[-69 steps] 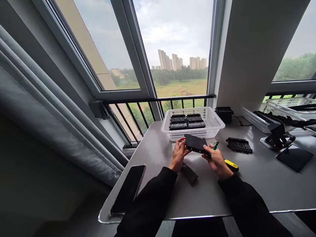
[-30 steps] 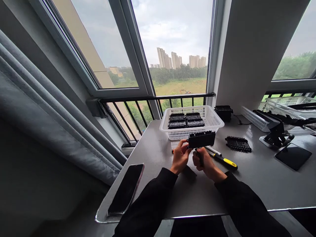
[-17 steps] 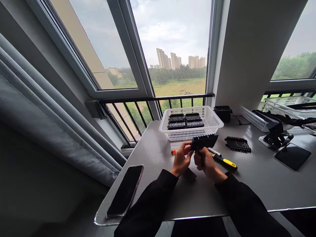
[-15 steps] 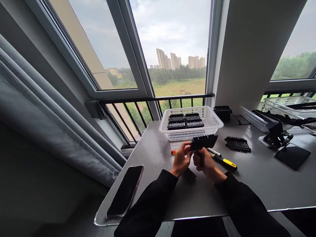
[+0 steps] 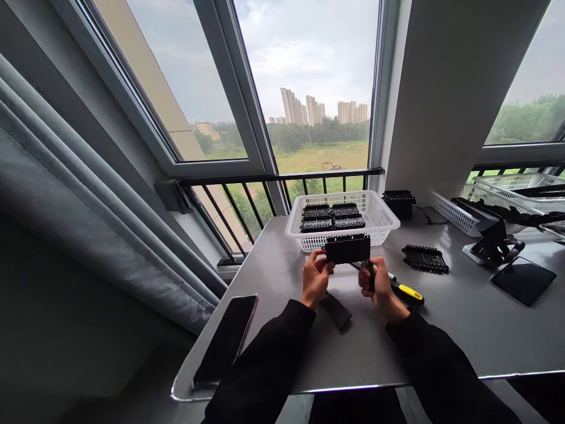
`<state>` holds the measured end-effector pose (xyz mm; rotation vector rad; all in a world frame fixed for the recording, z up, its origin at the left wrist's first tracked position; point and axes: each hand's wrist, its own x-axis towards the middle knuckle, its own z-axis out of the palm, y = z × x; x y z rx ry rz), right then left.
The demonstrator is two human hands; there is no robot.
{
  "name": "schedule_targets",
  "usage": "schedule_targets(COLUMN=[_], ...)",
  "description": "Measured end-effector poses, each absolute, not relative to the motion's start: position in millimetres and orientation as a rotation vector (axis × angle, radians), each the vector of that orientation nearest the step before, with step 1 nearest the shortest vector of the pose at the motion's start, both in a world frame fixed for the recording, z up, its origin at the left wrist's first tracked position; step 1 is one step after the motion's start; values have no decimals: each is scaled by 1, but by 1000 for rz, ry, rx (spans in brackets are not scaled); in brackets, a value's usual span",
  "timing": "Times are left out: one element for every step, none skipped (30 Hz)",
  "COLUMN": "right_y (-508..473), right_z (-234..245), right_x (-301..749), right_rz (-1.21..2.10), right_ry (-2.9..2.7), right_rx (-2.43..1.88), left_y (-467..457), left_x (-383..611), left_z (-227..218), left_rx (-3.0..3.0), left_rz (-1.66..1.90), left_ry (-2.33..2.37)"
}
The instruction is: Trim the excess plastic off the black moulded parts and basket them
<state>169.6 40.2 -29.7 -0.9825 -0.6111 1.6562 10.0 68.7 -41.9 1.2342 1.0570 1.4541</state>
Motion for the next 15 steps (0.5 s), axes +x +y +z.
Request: schedule_targets(right_y=[40, 41, 41, 41, 41, 40, 40, 40, 40, 39, 39, 39, 39, 38, 38], right_z=[-30, -30, -30, -31, -31, -31, -30, -30, -30, -30, -30, -30, -30, -30, -30], right_x=[170, 170, 170, 170, 169, 169, 169, 169, 169, 169, 169, 169, 169, 169, 168], right_rz=[1664, 1670, 1675, 1680, 1682, 1684, 1685, 1682, 1676, 1667, 1656, 1648, 1642, 1638, 1636], right_ry=[-613, -613, -613, -611, -610, -608, -607, -605, -602, -599, -595, -591, -589, -590, -594], right_rx=[-1000, -1015, -1026, -1035, -1038, -1039, -1039, -1039, -1037, -1035, -1032, -1028, -1021, -1014, -1002], left_y=[68, 68, 67, 67, 66, 66, 66, 66, 66, 66, 66, 65, 65, 65, 65], left_x=[10, 10, 11, 11, 12, 12, 12, 13, 13, 13, 13, 13, 13, 13, 14], left_z=[-42, -41, -42, -42, -42, -43, -44, -44, -44, -45, -45, -44, -44, -44, -43], left_rx=[1241, 1252, 1266, 1284, 1305, 1327, 1348, 1365, 1376, 1379, 1374, 1365, 1355, 1347, 1341], left_rz=[1450, 1446, 1443, 1439, 1435, 1433, 1431, 1428, 1425, 1424, 1425, 1429, 1434, 1437, 1438], left_ry=[1054, 1053, 1051, 1047, 1043, 1038, 1033, 1028, 1025, 1025, 1026, 1029, 1032, 1035, 1038])
